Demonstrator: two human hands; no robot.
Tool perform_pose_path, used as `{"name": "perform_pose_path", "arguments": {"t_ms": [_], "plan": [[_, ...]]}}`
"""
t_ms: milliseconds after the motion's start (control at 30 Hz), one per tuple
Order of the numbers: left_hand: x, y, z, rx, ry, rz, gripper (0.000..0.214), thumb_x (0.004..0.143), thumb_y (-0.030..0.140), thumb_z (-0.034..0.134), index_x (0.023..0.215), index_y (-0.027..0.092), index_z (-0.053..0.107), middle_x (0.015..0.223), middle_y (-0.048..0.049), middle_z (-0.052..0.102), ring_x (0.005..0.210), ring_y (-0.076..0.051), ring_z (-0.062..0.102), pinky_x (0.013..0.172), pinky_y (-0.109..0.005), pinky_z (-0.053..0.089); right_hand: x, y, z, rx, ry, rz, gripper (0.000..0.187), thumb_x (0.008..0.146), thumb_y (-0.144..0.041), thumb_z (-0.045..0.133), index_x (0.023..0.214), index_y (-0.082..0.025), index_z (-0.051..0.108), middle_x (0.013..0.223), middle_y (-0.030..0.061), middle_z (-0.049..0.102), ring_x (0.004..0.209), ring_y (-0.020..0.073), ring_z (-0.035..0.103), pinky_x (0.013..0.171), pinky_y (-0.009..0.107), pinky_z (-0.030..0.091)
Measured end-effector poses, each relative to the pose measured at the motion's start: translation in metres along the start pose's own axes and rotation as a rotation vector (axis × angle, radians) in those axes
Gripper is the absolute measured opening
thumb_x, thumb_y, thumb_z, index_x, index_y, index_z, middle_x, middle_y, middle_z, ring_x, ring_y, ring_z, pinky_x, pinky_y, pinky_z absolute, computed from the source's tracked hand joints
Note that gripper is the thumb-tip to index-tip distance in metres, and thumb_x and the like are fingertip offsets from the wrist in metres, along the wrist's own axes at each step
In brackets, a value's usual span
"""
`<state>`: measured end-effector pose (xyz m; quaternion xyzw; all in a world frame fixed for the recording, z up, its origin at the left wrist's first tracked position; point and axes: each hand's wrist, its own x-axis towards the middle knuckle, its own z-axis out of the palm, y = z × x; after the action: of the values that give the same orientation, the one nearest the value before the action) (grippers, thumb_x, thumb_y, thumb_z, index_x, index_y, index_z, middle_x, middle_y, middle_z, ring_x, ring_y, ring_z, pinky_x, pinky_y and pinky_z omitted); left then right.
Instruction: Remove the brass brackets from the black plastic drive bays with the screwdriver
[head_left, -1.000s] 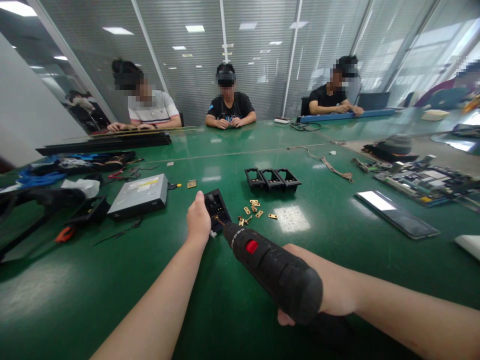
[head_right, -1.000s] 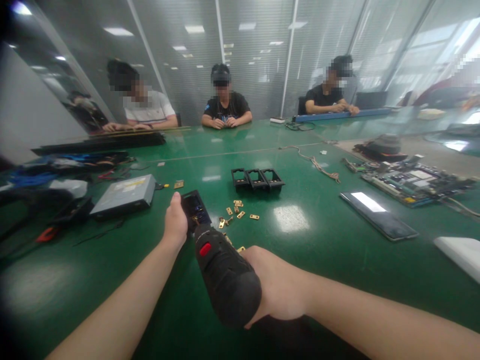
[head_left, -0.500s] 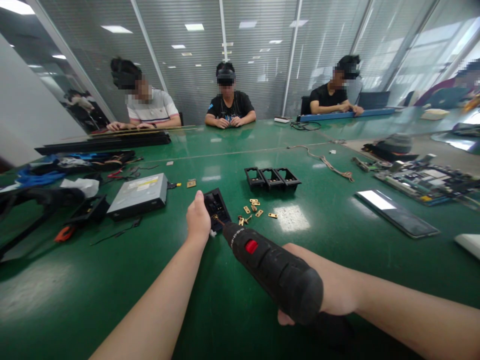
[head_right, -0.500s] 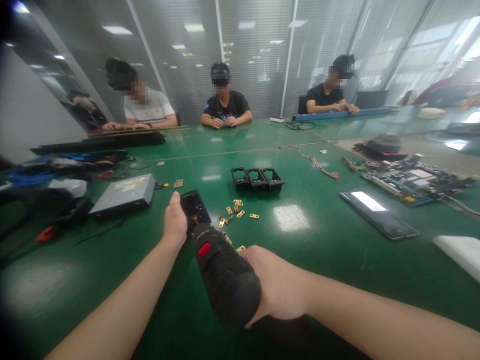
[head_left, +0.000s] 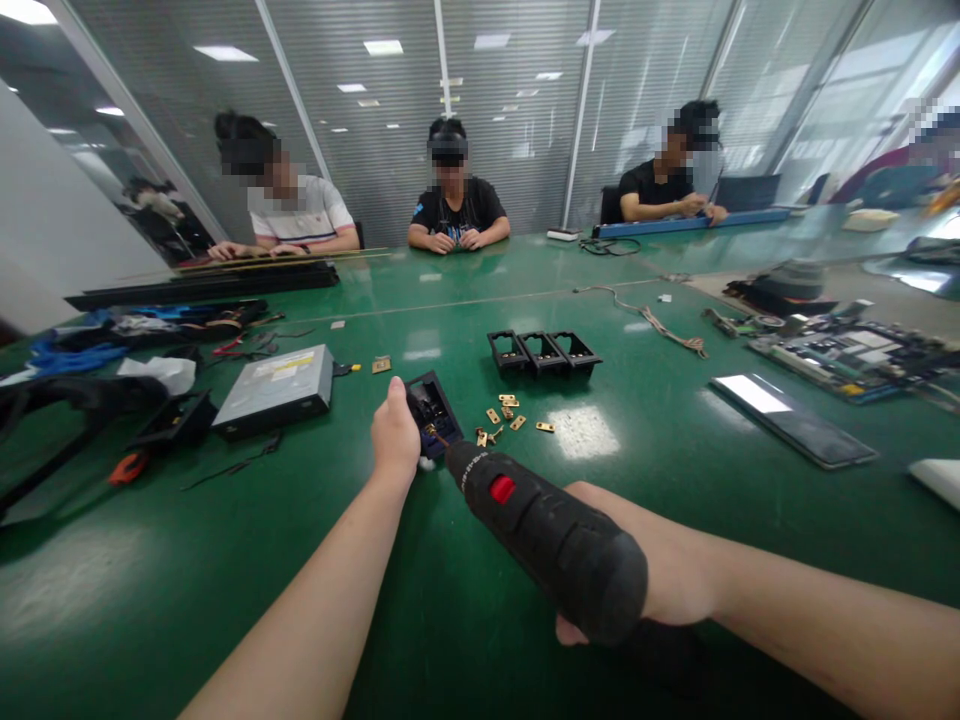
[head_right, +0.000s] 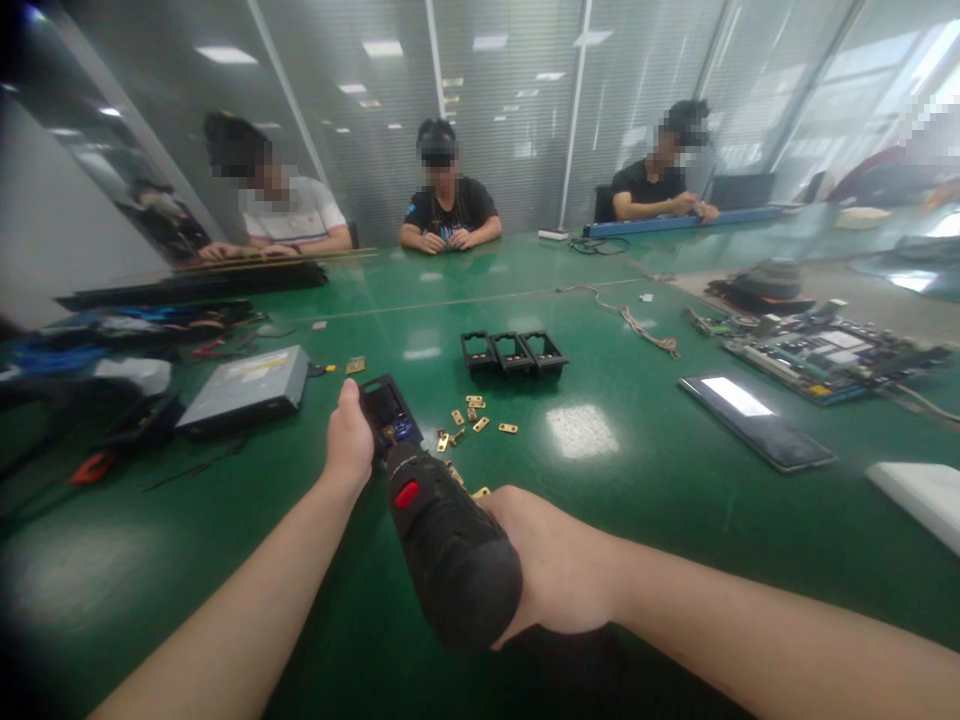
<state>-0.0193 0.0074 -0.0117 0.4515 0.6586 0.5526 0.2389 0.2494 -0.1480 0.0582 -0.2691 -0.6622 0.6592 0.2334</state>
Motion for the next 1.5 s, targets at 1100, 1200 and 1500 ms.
{"name": "perform_pose_path", "arguments": {"t_ms": [1100, 1200, 1500], "plan": [[-0.0031, 0.0044, -0.0003, -0.017, -0.023, -0.014, 0.082, 0.09, 0.094, 0.032, 0.076, 0.021, 0.066, 0.08, -0.0109, 0.071, 0.078, -0.028, 0.063, 0.074, -0.037, 0.045, 0.0007, -0.0061, -0.0006, -0.024, 0.017, 0.022, 0.038, 0.059, -0.022, 0.101, 0.064, -0.016, 0.064, 0.063, -0.0067, 0.063, 0.06, 0.0111, 0.056, 0.058, 0.023, 0.046], [-0.0025, 0.0042, -0.0005, -0.003, -0.019, -0.015, 0.082, 0.09, 0.094, 0.031, 0.073, 0.022, 0.064, 0.079, -0.011, 0.071, 0.077, -0.028, 0.063, 0.073, -0.037, 0.044, 0.0007, -0.004, -0.0008, -0.009, 0.01, 0.01, 0.038, 0.058, -0.021, 0.101, 0.064, -0.016, 0.064, 0.063, -0.0076, 0.062, 0.058, 0.01, 0.054, 0.057, 0.022, 0.045], [-0.0008, -0.0003, -0.0005, 0.004, -0.035, -0.004, 0.081, 0.092, 0.092, 0.029, 0.073, 0.022, 0.065, 0.078, -0.0109, 0.071, 0.077, -0.028, 0.064, 0.072, -0.037, 0.044, -0.0008, -0.0034, 0.0011, 0.04, 0.009, 0.036, 0.038, 0.058, -0.021, 0.102, 0.068, -0.016, 0.065, 0.067, -0.0052, 0.065, 0.063, 0.0129, 0.061, 0.057, 0.023, 0.046]]}}
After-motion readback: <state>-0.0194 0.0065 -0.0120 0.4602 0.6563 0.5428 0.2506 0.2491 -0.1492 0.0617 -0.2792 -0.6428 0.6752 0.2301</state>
